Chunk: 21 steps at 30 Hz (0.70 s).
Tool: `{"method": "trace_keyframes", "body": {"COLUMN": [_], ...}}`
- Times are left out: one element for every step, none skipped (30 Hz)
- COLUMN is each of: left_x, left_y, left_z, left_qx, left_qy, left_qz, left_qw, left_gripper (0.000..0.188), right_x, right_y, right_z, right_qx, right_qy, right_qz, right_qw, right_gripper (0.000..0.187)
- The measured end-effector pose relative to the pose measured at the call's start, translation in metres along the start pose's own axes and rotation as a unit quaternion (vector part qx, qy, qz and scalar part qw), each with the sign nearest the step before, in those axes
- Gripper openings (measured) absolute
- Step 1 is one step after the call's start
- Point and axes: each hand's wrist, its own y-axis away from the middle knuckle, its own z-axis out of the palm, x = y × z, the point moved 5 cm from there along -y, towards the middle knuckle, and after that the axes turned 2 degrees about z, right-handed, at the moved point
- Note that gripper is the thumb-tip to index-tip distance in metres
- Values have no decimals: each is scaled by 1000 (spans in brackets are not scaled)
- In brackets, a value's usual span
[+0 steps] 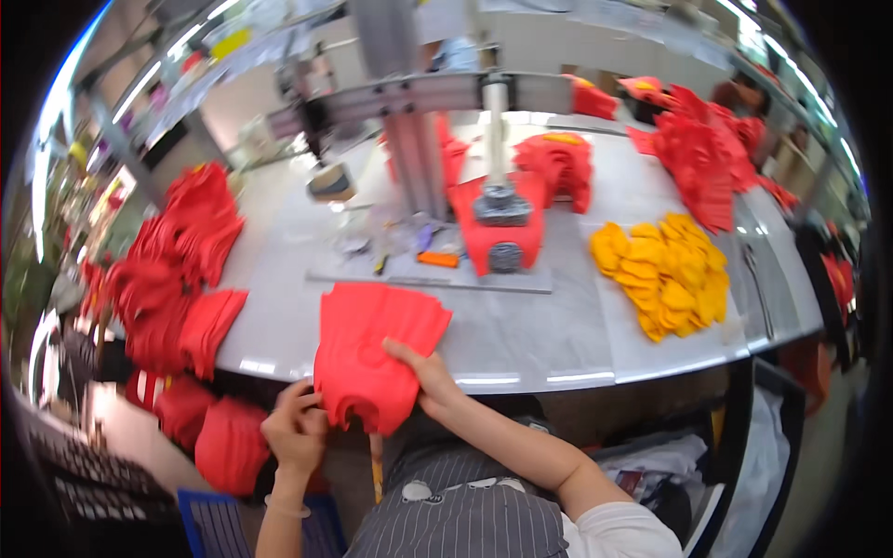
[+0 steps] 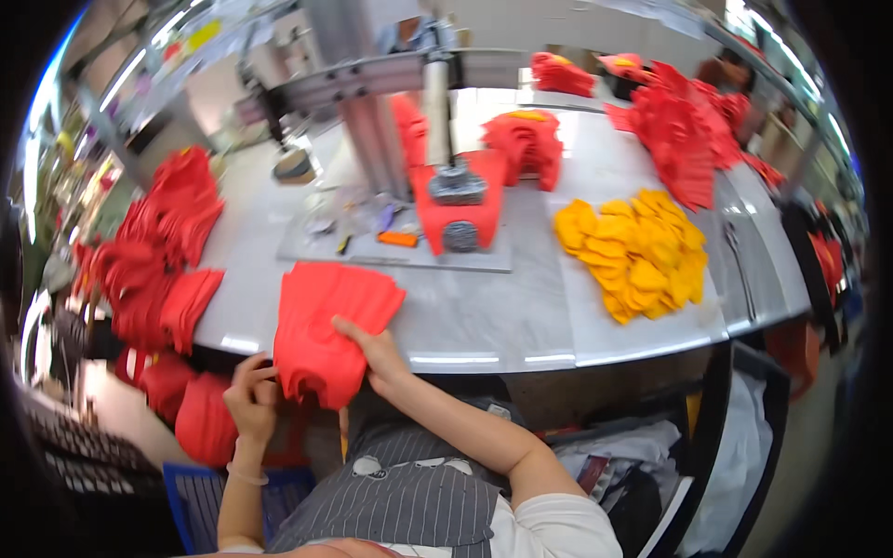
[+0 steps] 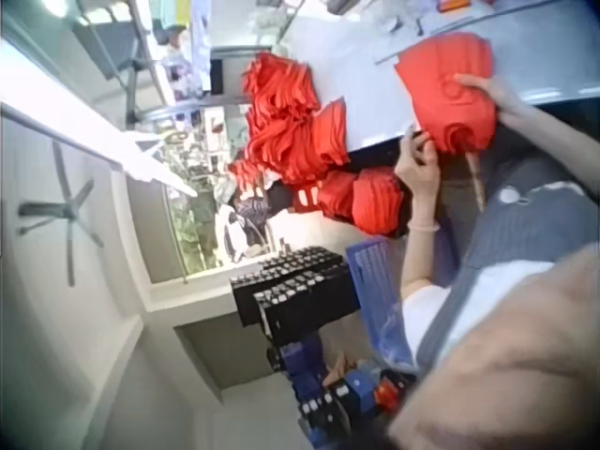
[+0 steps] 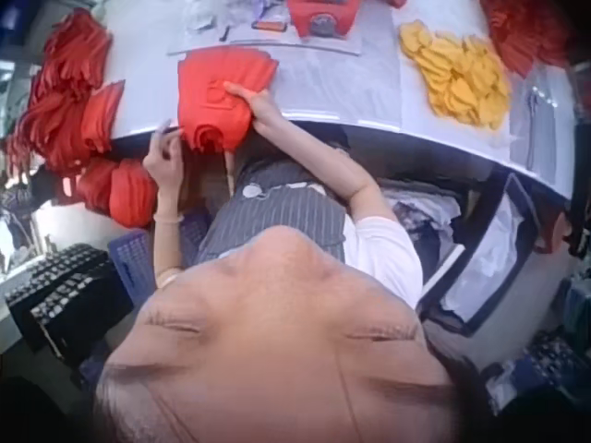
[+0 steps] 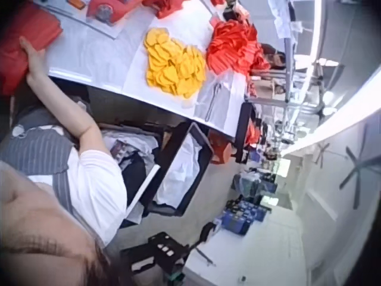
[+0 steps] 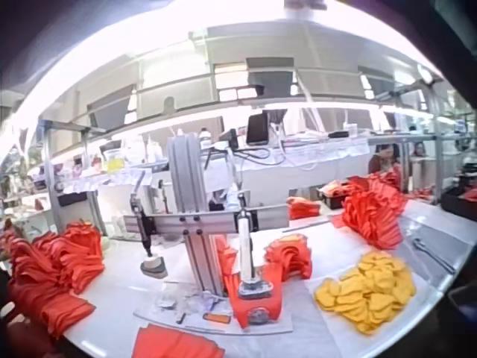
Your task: The person applies glue to red fabric pieces with a bottle, attaches yellow patches onto them by hand, presses the assembled pieces with a press machine, and stacks the finished items.
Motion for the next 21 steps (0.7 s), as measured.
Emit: {"method": "trace_keyframes", "body": {"left_x": [-21,-24,-23,-21,-32,-30,-8,16,42,60,56,51,63,74,77,79,78,76,76,78,78], "left_y": [-9,-19,-30,-43,-48,-46,-36,-24,-17,-12,-18,-20,-16,-14,-16,-17,-19,-20,-23,-25,-22], "left_z": [-6,7,17,28,64,104,122,137,149,157,171,188,196,201,202,202,201,199,194,188,184], "left_qx": [56,48,74,104,20,-69,-57,-43,-82,-115,-106,-101,-83,-68,-69,-63,-56,-61,-61,-60,-58], "left_qy": [49,55,18,-19,167,343,316,289,360,429,394,359,296,229,231,278,322,321,307,293,280], "left_qz": [9,26,68,113,108,98,113,124,125,120,142,159,160,158,143,140,135,117,124,135,146], "left_qw": [997,997,995,988,980,932,940,948,921,888,902,914,938,958,960,948,935,938,942,945,947], "left_gripper": [54,54,54,54,59,66,73,81,88,96,95,96,100,104,104,106,109,109,108,108,107], "right_x": [-8,-13,-16,-26,-32,-39,-49,-60,-77,-92,-106,-115,-115,-122,-131,-135,-139,-138,-133,-134,-133], "right_y": [10,20,30,40,50,57,62,68,80,91,96,100,99,101,101,99,95,94,90,86,84], "right_z": [-5,-9,-13,-19,-27,-36,-49,-63,-71,-76,-80,-85,-87,-88,-86,-86,-81,-80,-85,-89,-94], "right_qx": [3,-3,-9,-8,-5,0,25,50,76,102,106,115,119,138,151,155,142,130,135,147,158], "right_qy": [-1,22,46,49,63,77,95,112,121,132,144,153,156,240,321,322,374,422,419,464,507], "right_qz": [-22,-14,-4,-21,-5,13,3,-3,-25,-38,-60,-80,-66,-134,-202,-186,-166,-145,-127,-149,-171], "right_qw": [1000,1000,999,999,998,997,995,992,989,985,982,978,978,952,913,915,902,886,889,861,830], "right_gripper": [54,52,50,50,50,49,49,49,49,49,49,49,49,51,53,53,57,60,60,63,66]}}
